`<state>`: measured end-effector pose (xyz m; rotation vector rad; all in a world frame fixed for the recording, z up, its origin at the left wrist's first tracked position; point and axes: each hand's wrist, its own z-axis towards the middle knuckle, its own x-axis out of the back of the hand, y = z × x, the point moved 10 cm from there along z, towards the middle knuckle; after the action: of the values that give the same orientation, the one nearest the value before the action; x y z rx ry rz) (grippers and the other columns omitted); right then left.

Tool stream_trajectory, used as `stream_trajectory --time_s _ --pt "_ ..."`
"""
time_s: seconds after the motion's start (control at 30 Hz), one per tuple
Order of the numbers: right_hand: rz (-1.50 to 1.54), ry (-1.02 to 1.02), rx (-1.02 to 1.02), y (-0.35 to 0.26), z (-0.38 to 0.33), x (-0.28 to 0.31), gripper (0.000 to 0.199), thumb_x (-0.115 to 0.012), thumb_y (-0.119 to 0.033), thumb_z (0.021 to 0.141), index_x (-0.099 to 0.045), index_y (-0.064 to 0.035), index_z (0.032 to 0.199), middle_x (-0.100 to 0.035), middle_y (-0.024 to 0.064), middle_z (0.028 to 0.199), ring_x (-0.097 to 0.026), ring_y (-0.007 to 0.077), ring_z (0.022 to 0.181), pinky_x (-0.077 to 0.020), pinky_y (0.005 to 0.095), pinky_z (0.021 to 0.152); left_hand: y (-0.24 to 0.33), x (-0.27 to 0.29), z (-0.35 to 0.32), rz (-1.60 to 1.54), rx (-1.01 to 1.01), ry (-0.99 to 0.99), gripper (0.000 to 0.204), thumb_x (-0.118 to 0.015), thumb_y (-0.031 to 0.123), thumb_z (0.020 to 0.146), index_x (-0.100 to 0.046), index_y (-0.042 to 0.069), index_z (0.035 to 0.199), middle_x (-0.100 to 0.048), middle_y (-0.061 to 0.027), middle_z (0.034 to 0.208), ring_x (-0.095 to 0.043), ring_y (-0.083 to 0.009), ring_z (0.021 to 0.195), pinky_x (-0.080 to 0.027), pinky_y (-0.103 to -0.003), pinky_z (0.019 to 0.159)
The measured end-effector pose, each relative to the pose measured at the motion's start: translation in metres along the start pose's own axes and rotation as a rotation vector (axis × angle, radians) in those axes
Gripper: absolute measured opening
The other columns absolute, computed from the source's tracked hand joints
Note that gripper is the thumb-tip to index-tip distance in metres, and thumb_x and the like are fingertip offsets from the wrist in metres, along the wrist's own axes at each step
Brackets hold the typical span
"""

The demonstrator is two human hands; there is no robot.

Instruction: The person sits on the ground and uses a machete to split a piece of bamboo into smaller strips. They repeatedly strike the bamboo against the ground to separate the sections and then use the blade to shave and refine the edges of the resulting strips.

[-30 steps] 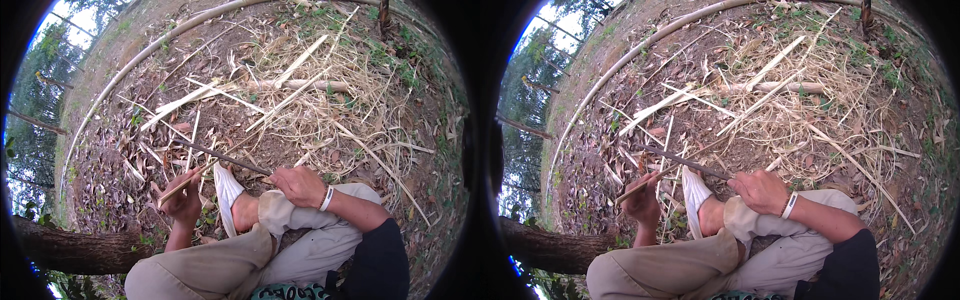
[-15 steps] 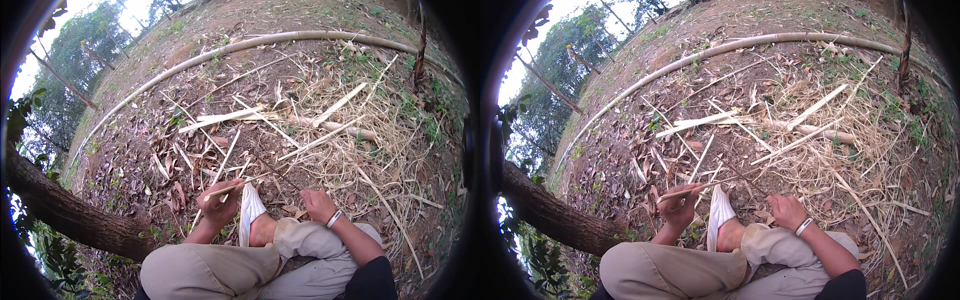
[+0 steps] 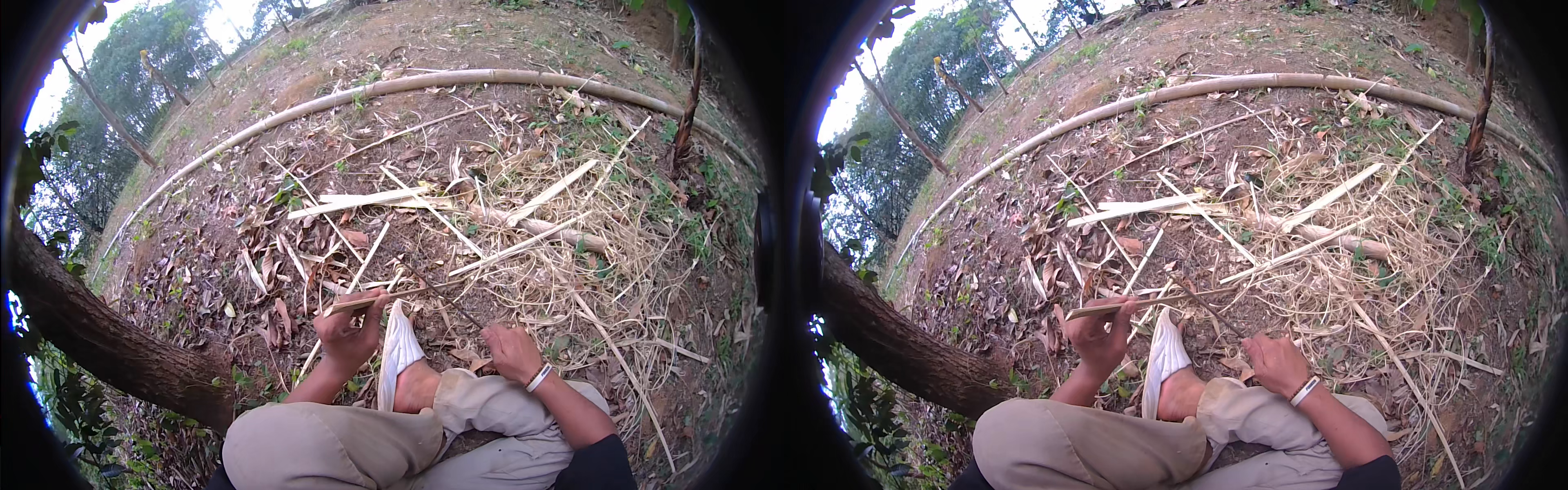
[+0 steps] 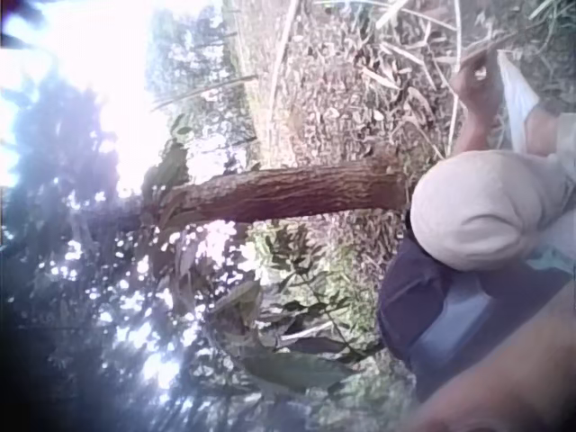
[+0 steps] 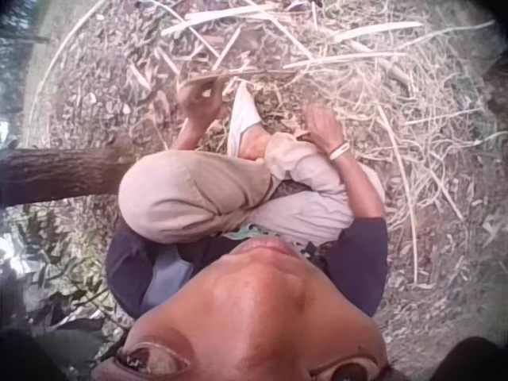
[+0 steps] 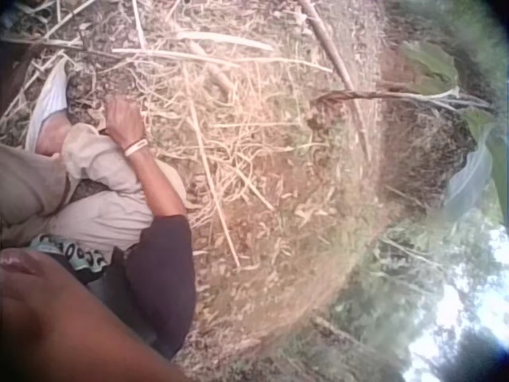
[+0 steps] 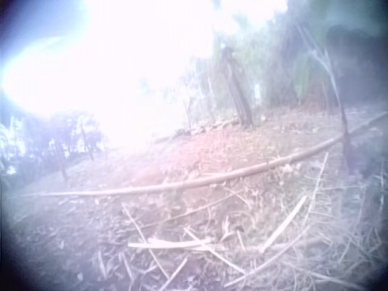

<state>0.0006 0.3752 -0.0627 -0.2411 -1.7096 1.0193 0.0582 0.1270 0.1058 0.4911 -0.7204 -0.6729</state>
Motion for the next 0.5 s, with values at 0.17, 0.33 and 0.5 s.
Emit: stream_trajectory --time_s 0.17,0.33,0.5 --pt "-0.199 0.041 -0.149 0.077 0.008 -0.022 0.048 -0.041 -0.040 0.101 -0.063 -0.0006 0.083 -0.064 0.0249 0.067 -0.063 0.0462 0.063 -0.0531 0.0537 0.061 -0.009 -0.010 -0.002 -0.146 0.001 0.024 0.010 -0.069 -0.005 0.086 -0.068 -0.006 0.096 -0.072 -0.0148 0.089 -0.071 -0.0165 0.074 -0.058 -0.025 0.065" --pt "-0.187 -0.083 -0.151 0.035 -0.001 -0.002 0.051 -0.040 -0.042 0.101 -0.063 -0.0003 0.083 -0.065 0.0267 0.073 -0.065 0.0448 0.068 -0.0533 0.0547 0.065 -0.004 0.013 0.002 -0.048 0.103 0.100 0.013 -0.067 -0.004 0.088 -0.065 -0.009 0.100 -0.071 -0.0136 0.085 -0.070 -0.0158 0.077 -0.057 -0.025 0.068" --pt "-0.087 -0.039 -0.180 0.068 -0.006 -0.023 0.051 -0.039 -0.042 0.101 -0.064 -0.0007 0.084 -0.065 0.0260 0.074 -0.065 0.0450 0.069 -0.0528 0.0532 0.068 0.005 -0.001 -0.003 -0.084 -0.011 0.045 0.013 -0.065 -0.007 0.088 -0.062 -0.013 0.099 -0.069 -0.0200 0.093 -0.070 -0.0223 0.084 -0.062 -0.031 0.073"
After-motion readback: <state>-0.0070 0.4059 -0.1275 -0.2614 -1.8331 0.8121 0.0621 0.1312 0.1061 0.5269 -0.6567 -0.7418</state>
